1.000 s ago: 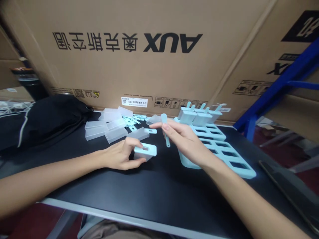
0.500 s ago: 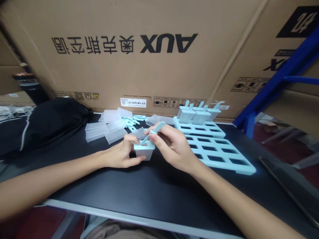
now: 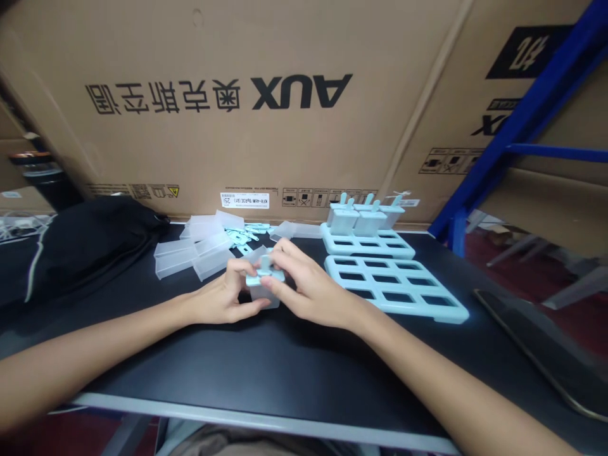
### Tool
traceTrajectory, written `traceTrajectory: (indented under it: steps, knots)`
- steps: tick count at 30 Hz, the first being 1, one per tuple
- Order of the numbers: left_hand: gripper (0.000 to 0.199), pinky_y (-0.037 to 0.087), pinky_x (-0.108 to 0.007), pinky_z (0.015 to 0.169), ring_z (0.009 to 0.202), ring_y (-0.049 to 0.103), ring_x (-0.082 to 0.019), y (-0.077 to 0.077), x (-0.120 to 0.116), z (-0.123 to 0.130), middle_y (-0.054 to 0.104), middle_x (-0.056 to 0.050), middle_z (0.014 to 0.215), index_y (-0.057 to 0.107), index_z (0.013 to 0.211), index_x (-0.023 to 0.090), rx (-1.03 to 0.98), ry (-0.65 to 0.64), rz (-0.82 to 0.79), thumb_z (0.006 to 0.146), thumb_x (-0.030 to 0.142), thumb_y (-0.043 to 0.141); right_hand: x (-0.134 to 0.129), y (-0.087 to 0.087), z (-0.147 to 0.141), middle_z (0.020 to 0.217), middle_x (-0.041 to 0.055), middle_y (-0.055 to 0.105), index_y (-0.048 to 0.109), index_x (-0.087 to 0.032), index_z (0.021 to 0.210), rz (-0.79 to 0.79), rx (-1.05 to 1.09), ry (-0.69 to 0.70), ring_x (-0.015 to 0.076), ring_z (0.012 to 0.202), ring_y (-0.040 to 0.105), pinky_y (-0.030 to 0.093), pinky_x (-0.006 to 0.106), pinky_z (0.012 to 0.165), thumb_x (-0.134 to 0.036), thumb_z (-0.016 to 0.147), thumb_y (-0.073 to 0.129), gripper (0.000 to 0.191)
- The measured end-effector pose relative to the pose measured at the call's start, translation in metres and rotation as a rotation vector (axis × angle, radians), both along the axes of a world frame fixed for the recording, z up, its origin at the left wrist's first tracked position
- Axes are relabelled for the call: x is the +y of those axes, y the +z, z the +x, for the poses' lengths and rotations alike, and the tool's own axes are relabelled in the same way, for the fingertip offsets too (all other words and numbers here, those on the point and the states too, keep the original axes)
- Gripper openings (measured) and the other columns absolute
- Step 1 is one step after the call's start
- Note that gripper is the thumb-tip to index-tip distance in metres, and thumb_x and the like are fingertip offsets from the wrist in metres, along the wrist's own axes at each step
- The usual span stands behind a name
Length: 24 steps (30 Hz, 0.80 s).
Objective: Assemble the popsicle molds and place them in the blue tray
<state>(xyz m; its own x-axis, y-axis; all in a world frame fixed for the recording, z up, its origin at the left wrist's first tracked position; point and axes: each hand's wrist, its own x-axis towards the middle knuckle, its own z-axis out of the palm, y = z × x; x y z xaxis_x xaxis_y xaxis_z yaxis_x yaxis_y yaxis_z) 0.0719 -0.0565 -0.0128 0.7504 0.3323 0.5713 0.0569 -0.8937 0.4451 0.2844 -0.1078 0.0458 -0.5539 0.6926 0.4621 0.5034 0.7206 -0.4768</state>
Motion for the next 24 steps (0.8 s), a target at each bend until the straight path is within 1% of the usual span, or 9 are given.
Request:
traceTrajectory:
  steps: [4,7,9,11,13,15,19,21,24]
  knots:
    - [0.041,0.040,-0.020,0.045,0.047,0.052,-0.009,-0.003,0.001,0.000,0.046,0.008,0.073,0.023,0.110,0.025,0.002,0.022,-0.010,0.092,0.034,0.058,0.000,0.000,0.002,0.102,0.0058,0.047,0.056,-0.021,0.104,-0.019,-0.082,0.018,0.0165,0.090,0.050,0.046,0.031,0.081,-0.037,0.093,0.055,0.019]
    - [0.045,0.049,-0.024,0.051,0.056,0.063,-0.013,-0.005,0.000,-0.001,0.054,0.005,0.078,0.023,0.113,0.025,0.049,0.041,-0.018,0.092,0.038,0.059,0.002,0.008,0.008,0.106,0.0078,0.052,0.059,-0.021,0.105,-0.043,-0.136,0.026,0.0174,0.090,0.052,0.047,0.031,0.078,-0.037,0.094,0.052,0.021]
    - [0.049,0.057,-0.029,0.062,0.073,0.071,-0.017,-0.004,-0.001,-0.001,0.062,-0.003,0.097,0.022,0.118,0.024,0.049,0.034,-0.032,0.092,0.039,0.060,0.005,0.020,0.021,0.106,0.0077,0.057,0.060,-0.022,0.109,-0.079,-0.216,0.044,0.0178,0.088,0.055,0.047,0.031,0.074,-0.039,0.095,0.050,0.024]
    - [0.050,0.059,-0.034,0.076,0.095,0.072,-0.020,0.001,-0.003,-0.002,0.061,-0.012,0.122,0.021,0.124,0.025,0.046,0.046,-0.026,0.093,0.038,0.058,0.010,0.034,0.046,0.106,0.0066,0.062,0.060,-0.024,0.113,-0.085,-0.280,0.000,0.0187,0.089,0.058,0.047,0.031,0.076,-0.042,0.096,0.049,0.028]
    - [0.041,0.058,-0.036,0.084,0.106,0.068,-0.021,0.008,-0.004,-0.003,0.060,-0.012,0.129,0.028,0.124,0.025,0.077,0.115,0.038,0.095,0.033,0.055,0.016,0.045,0.083,0.109,0.0063,0.063,0.058,-0.025,0.116,-0.031,-0.271,-0.174,0.0200,0.092,0.059,0.047,0.032,0.077,-0.045,0.095,0.049,0.031]
    - [0.022,0.055,-0.038,0.090,0.112,0.065,-0.021,0.014,-0.005,-0.004,0.065,-0.008,0.123,0.041,0.114,0.023,0.125,0.205,0.147,0.095,0.026,0.051,0.025,0.048,0.129,0.107,0.0073,0.063,0.054,-0.024,0.116,0.024,-0.265,-0.452,0.0205,0.087,0.059,0.046,0.032,0.074,-0.046,0.093,0.048,0.033]
    - [0.008,0.044,-0.044,0.107,0.129,0.051,-0.025,0.017,-0.002,-0.004,0.061,-0.009,0.128,0.054,0.097,0.019,0.209,0.327,0.331,0.091,0.020,0.049,0.050,0.029,0.211,0.087,0.0115,0.057,0.044,-0.023,0.085,0.153,-0.458,-0.910,0.0260,0.082,0.055,0.044,0.039,0.076,-0.037,0.081,0.046,0.016]
    - [0.010,0.039,-0.047,0.110,0.137,0.042,-0.029,0.015,-0.001,-0.003,0.058,-0.010,0.134,0.055,0.099,0.019,0.279,0.360,0.365,0.090,0.021,0.050,0.062,0.014,0.234,0.085,0.0118,0.055,0.035,-0.024,0.081,0.142,-0.488,-0.999,0.0278,0.086,0.054,0.044,0.040,0.078,-0.037,0.078,0.044,0.016]
    - [0.012,0.039,-0.048,0.111,0.139,0.039,-0.030,0.013,0.000,-0.003,0.058,-0.009,0.134,0.056,0.101,0.019,0.363,0.371,0.371,0.091,0.022,0.051,0.075,-0.002,0.244,0.090,0.0129,0.054,0.033,-0.024,0.084,0.158,-0.451,-0.989,0.0290,0.096,0.054,0.044,0.040,0.086,-0.038,0.080,0.041,0.016]
